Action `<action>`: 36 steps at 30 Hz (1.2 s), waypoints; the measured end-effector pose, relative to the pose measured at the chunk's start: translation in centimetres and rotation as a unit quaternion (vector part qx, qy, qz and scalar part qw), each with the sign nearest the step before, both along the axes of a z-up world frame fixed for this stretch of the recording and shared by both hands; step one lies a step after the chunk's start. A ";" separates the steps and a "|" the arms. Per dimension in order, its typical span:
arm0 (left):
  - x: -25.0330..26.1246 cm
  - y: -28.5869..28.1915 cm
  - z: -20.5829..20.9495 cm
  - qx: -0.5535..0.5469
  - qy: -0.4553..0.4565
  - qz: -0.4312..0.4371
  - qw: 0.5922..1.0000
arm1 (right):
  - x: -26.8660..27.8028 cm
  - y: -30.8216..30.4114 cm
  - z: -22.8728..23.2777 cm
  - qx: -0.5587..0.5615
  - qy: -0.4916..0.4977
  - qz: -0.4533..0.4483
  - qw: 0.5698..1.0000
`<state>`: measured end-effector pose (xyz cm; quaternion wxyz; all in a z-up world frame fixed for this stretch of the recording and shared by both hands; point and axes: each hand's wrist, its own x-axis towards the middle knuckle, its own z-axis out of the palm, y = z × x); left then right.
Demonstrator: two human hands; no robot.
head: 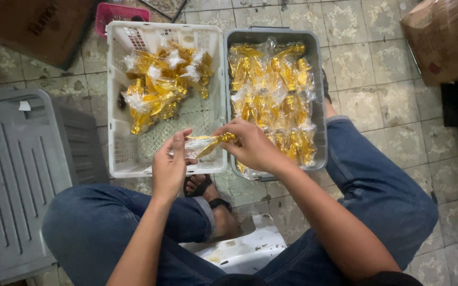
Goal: The person sits on a low stool and repeatedly picks up gold-colored decorative items from a white basket, wraps each one in clear plastic, and places the wrapped items into a gray bin. The person handles the items one at a time, arranging them in the bin as they work.
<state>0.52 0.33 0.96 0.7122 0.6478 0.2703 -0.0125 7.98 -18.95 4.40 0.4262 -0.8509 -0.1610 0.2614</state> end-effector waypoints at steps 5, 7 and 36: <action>0.3 0.5 -2.1 0.020 0.005 -0.018 1.000 | 0.6 -0.3 -0.4 -0.003 -0.005 -0.013 1.000; 0.2 0.4 -2.4 0.014 0.013 -0.028 0.999 | 0.5 -0.4 -0.5 0.001 -0.027 -0.007 1.000; -0.2 0.1 -0.9 0.052 -0.046 -0.077 0.995 | -2.1 2.2 -1.3 0.177 0.175 -0.324 0.913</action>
